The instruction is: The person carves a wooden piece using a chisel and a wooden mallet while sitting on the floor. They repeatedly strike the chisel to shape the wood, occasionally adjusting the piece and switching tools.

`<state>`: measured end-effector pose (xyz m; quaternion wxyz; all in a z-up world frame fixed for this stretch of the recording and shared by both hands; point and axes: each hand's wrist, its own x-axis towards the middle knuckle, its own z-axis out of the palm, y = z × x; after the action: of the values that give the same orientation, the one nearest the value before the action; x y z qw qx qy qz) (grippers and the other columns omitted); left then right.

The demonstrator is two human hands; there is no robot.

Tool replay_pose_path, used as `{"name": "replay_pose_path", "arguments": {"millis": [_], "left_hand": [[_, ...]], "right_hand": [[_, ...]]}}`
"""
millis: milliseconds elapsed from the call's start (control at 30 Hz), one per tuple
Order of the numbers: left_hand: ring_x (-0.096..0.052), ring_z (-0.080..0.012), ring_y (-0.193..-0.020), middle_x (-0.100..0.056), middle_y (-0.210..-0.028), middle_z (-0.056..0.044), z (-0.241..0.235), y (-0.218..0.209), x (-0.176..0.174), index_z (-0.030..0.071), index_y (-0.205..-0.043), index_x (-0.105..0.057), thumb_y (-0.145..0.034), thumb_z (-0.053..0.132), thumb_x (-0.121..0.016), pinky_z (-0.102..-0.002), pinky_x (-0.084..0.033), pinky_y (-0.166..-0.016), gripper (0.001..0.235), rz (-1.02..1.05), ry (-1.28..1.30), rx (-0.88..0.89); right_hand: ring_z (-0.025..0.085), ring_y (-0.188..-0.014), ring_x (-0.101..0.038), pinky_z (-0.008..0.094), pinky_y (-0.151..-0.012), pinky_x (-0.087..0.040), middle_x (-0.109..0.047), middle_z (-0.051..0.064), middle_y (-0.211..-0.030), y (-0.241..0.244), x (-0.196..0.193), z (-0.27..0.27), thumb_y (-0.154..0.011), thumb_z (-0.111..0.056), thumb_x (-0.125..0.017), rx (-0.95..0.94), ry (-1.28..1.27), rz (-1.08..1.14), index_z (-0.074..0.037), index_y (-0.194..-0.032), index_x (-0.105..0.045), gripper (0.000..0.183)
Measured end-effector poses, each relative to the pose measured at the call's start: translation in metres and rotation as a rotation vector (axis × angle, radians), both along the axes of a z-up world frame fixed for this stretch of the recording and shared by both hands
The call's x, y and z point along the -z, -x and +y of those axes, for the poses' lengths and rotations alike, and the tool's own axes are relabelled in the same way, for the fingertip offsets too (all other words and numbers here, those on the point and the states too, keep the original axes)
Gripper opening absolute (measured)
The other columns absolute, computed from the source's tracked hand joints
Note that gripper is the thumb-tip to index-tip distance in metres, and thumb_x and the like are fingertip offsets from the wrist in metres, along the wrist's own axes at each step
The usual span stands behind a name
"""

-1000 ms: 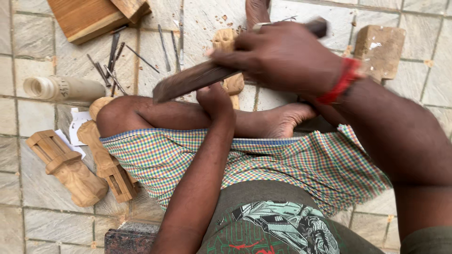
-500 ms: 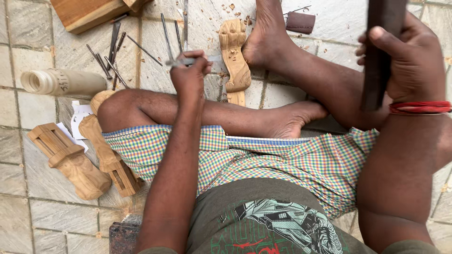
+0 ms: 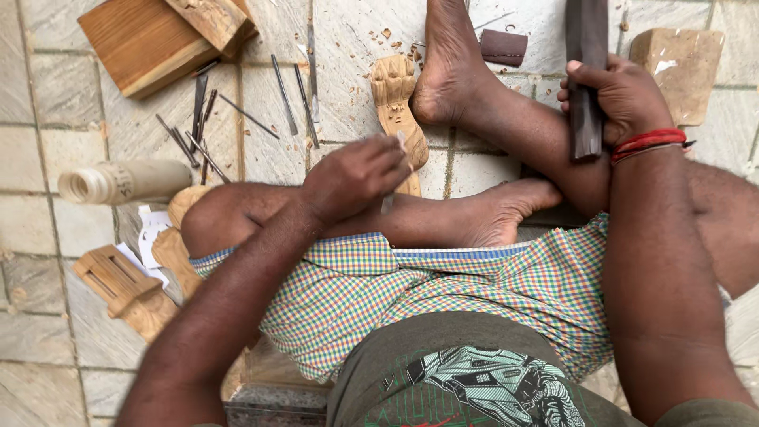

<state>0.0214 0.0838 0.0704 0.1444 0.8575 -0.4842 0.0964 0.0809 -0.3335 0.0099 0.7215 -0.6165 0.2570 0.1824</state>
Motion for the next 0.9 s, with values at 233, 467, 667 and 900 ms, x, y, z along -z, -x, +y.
{"name": "replay_pose_path", "arguments": {"millis": [233, 467, 667, 900], "left_hand": [[-0.072, -0.0204, -0.114, -0.075, -0.121, -0.007, 0.013, -0.028, 0.017, 0.013, -0.107, -0.074, -0.093, 0.014, -0.073, -0.027, -0.062, -0.085, 0.014, -0.033, -0.043, 0.251], [-0.069, -0.0226, -0.118, -0.071, -0.114, -0.006, 0.018, -0.039, 0.024, 0.011, -0.104, -0.075, -0.076, 0.019, -0.072, -0.026, -0.063, -0.08, 0.028, 0.135, -0.085, 0.294], [-0.069, -0.0196, -0.121, -0.07, -0.119, -0.003, 0.022, -0.032, 0.031, 0.014, -0.101, -0.071, -0.089, 0.013, -0.072, -0.027, -0.063, -0.086, 0.012, 0.148, -0.043, 0.262], [-0.069, -0.019, -0.113, -0.07, -0.12, -0.004, 0.018, -0.039, 0.039, 0.015, -0.108, -0.073, -0.09, 0.025, -0.073, -0.029, -0.063, -0.08, 0.021, 0.289, -0.074, 0.286]], "right_hand": [[0.022, -0.083, -0.071, 0.033, -0.071, -0.061, -0.066, 0.013, -0.11, 0.041, -0.057, 0.058, -0.092, -0.01, -0.075, -0.317, 0.856, -0.65, 0.008, -0.15, -0.045, 0.068], [0.025, -0.073, -0.067, 0.04, -0.062, -0.053, -0.068, 0.009, -0.09, 0.121, -0.115, 0.15, -0.061, -0.017, -0.089, -0.765, 1.024, -0.978, -0.008, -0.127, -0.059, 0.074], [0.022, -0.069, -0.065, 0.038, -0.062, -0.053, -0.067, 0.007, -0.095, 0.143, -0.13, 0.182, -0.06, -0.025, -0.086, -0.969, 0.96, -0.935, -0.003, -0.139, -0.058, 0.087], [0.019, -0.073, -0.065, 0.036, -0.069, -0.055, -0.064, 0.006, -0.097, 0.142, -0.136, 0.184, -0.08, -0.014, -0.077, -1.048, 1.209, -0.766, -0.005, -0.14, -0.057, 0.065]]}}
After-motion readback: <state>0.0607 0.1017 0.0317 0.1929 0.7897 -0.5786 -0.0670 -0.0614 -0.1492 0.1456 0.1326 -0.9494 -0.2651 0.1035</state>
